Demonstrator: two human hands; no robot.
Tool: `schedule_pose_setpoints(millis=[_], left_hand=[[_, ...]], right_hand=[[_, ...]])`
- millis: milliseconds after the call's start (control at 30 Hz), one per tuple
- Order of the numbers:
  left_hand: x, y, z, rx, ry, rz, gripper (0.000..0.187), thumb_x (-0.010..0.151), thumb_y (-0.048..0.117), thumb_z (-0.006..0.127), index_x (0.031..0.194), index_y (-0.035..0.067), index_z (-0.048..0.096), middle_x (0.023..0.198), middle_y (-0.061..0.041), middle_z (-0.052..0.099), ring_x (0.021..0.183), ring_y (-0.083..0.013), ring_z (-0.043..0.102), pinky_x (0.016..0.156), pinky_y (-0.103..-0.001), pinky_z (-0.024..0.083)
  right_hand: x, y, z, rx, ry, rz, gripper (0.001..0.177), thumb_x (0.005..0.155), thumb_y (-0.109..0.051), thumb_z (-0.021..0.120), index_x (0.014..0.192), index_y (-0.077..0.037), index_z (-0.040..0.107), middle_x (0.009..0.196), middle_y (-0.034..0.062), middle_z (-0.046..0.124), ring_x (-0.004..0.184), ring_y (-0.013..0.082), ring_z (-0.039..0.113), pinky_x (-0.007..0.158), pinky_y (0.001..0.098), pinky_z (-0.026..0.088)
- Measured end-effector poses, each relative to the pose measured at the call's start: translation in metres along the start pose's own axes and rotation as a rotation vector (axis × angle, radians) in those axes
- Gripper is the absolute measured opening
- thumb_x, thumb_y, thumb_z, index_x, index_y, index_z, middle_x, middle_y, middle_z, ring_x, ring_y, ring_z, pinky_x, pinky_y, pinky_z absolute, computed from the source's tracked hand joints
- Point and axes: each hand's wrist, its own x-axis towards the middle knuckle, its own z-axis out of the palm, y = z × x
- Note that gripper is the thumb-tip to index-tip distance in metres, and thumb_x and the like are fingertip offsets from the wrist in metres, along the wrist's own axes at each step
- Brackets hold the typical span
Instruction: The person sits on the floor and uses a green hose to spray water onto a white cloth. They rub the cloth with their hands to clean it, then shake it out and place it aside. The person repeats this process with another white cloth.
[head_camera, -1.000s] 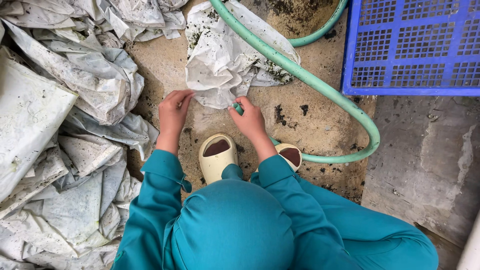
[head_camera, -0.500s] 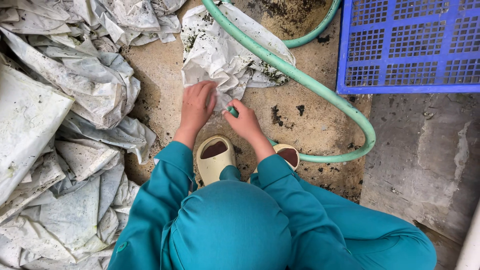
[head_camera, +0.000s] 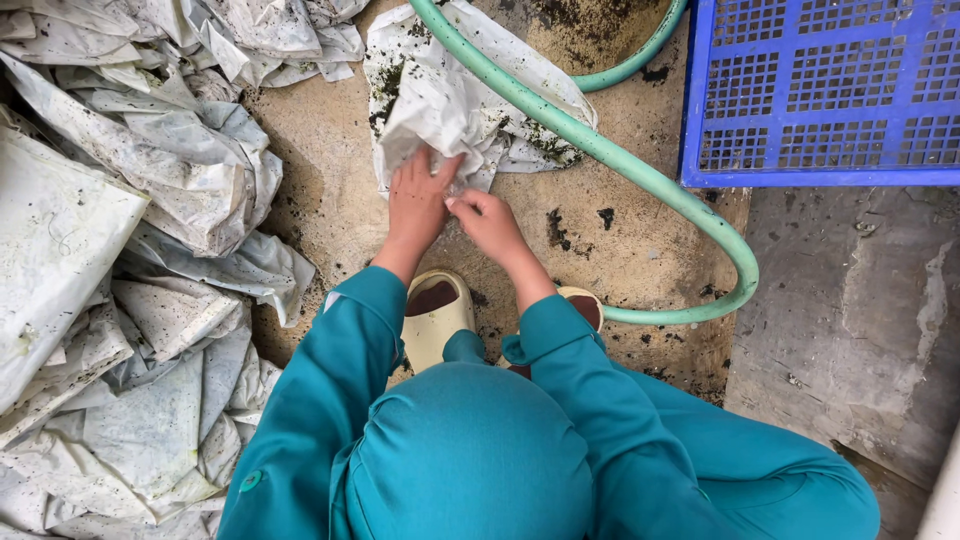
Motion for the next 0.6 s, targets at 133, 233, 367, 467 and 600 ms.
schedule_pose_setpoints(millis=[133,233,367,467,600], left_hand=[[-0.001,-0.008,0.032,0.148,0.058,0.074,0.046,0.08,0.028,0.062,0.124,0.037,0.05,0.106,-0.006,0.051,0.099,-0.0273,0.056,0.087,-0.039,0.041],[-0.002,-0.021,0.036,0.034,0.144,0.124,0.04,0.077,0.015,0.062,0.115,0.024,0.055,0.096,-0.009,0.056,0.1,-0.031,0.055,0.089,-0.047,0.04],[-0.007,-0.032,-0.005,-0.516,0.148,-0.028,0.032,0.081,-0.001,0.058,0.106,0.018,0.058,0.1,-0.007,0.063,0.105,-0.029,0.057,0.097,-0.046,0.037],[-0.006,-0.022,-0.057,-0.675,0.12,-0.053,0.028,0.085,-0.004,0.056,0.104,0.016,0.059,0.102,-0.006,0.065,0.108,-0.0295,0.058,0.1,-0.049,0.034],[0.008,-0.007,-0.116,-0.713,0.168,-0.042,0.028,0.084,-0.006,0.057,0.106,0.012,0.06,0.105,-0.01,0.064,0.111,-0.0351,0.056,0.104,-0.057,0.024]], right_hand=[[-0.013,-0.03,-0.004,-0.107,-0.006,-0.047,0.024,0.083,-0.035,0.06,0.071,-0.015,0.066,0.049,0.0048,0.056,0.051,0.0147,0.058,0.051,0.031,0.047],[-0.019,-0.042,-0.013,-0.119,0.029,-0.072,0.02,0.082,-0.031,0.061,0.074,-0.014,0.067,0.044,0.0025,0.054,0.044,0.0129,0.059,0.049,0.0264,0.047],[-0.018,-0.009,-0.019,0.097,0.074,-0.085,0.009,0.084,-0.02,0.063,0.084,-0.011,0.064,0.061,0.0055,0.06,0.057,0.012,0.062,0.055,0.0246,0.05],[-0.03,-0.005,-0.02,0.106,0.087,-0.107,0.011,0.083,-0.017,0.063,0.093,-0.011,0.061,0.068,0.0068,0.062,0.067,0.0126,0.063,0.065,0.0274,0.05],[-0.04,-0.016,-0.02,0.115,0.151,-0.103,0.021,0.081,-0.014,0.064,0.102,-0.009,0.061,0.085,0.0104,0.067,0.075,0.0148,0.064,0.074,0.0313,0.05]])
